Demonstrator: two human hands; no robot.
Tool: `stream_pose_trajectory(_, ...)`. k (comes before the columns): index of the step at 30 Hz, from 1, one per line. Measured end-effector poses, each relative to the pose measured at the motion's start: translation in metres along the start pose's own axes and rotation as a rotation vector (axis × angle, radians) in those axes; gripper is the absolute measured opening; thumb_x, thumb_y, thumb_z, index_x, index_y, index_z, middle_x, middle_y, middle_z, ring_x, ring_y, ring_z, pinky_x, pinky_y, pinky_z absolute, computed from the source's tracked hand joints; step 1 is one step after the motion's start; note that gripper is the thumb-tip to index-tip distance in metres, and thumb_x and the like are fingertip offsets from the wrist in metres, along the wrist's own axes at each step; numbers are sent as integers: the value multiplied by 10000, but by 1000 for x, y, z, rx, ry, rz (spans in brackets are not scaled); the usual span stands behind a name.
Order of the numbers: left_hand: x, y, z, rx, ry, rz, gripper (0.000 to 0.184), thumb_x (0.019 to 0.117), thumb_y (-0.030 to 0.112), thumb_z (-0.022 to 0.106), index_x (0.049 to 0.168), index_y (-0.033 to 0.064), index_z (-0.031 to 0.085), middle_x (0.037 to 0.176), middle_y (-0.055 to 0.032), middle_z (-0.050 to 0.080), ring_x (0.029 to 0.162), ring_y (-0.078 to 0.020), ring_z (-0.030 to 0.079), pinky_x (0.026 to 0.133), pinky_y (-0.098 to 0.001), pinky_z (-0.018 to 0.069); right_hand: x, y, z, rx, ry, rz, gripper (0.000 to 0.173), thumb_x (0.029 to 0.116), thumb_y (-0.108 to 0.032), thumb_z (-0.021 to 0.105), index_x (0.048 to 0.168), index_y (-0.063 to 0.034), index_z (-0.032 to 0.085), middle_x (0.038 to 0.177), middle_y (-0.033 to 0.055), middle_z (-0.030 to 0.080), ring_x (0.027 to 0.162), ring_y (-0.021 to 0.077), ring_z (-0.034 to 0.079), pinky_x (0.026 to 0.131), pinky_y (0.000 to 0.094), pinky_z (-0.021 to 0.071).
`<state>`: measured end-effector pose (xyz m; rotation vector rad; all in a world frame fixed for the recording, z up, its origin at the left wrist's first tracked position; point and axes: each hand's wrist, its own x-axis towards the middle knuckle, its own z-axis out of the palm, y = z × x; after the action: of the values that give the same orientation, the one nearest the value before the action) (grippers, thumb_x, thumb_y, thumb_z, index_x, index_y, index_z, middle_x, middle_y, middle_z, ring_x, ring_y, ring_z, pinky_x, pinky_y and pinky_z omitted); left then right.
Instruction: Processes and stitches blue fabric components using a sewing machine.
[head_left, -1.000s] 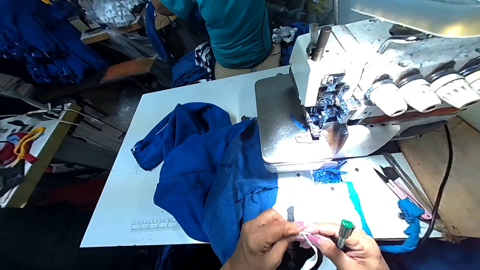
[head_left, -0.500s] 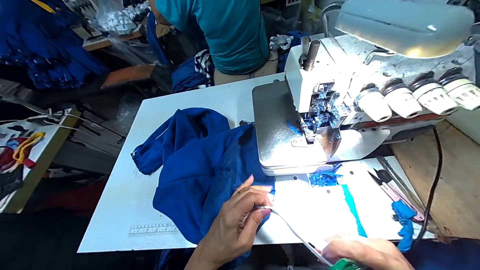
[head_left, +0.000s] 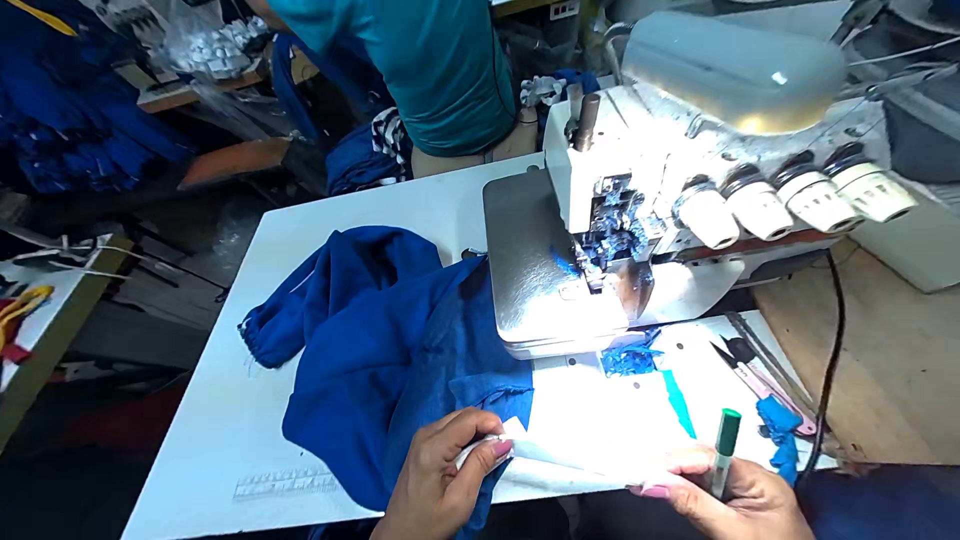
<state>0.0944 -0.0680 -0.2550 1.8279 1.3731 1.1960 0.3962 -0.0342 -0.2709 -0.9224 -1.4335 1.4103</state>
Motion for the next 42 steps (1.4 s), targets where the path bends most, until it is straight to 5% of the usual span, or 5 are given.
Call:
stream_pose_trajectory(7,-6,9,16,-550,105,-105,60,1026,157,597,1052,146,650,1162,-67,740,1152,-208,703,1032,-390,563,3,-4,14,302,189,188,310,812,100,754,1031,-112,699,839,-19,770,683,113,742,618,276,634)
stream_pose_trajectory(14,0,30,38,-1111,59,-420,96,1032,130,528,1085,187,584,878,27,678,774,-61,671,706,-234,573,1,-10,16,181,2,40,165,930,-25,702,1017,-152,761,963,-53,770,708,31,716,607,203,617)
stream_pose_trajectory(19,6,47,54,-520,-214,-262,528,852,284,817,1229,-6,587,742,64,557,634,56,482,596,-122,420,7,-13,32,-98,-38,-124,64,948,-42,682,970,2,722,867,6,746,698,-13,677,646,165,590)
stream_pose_trajectory(23,7,38,56,-89,-94,-63,217,857,231,808,861,19,758,699,-40,659,611,21,522,566,-112,415,10,-11,31,-97,-17,-125,38,912,-41,725,939,-16,735,808,-4,756,659,-3,690,623,169,598)
stream_pose_trajectory(42,20,25,63,55,-52,13,156,897,169,719,829,30,744,759,-49,715,712,-40,642,678,-153,507,18,4,42,-69,121,22,74,906,-149,718,924,-91,762,861,-71,658,739,-63,579,655,102,491)
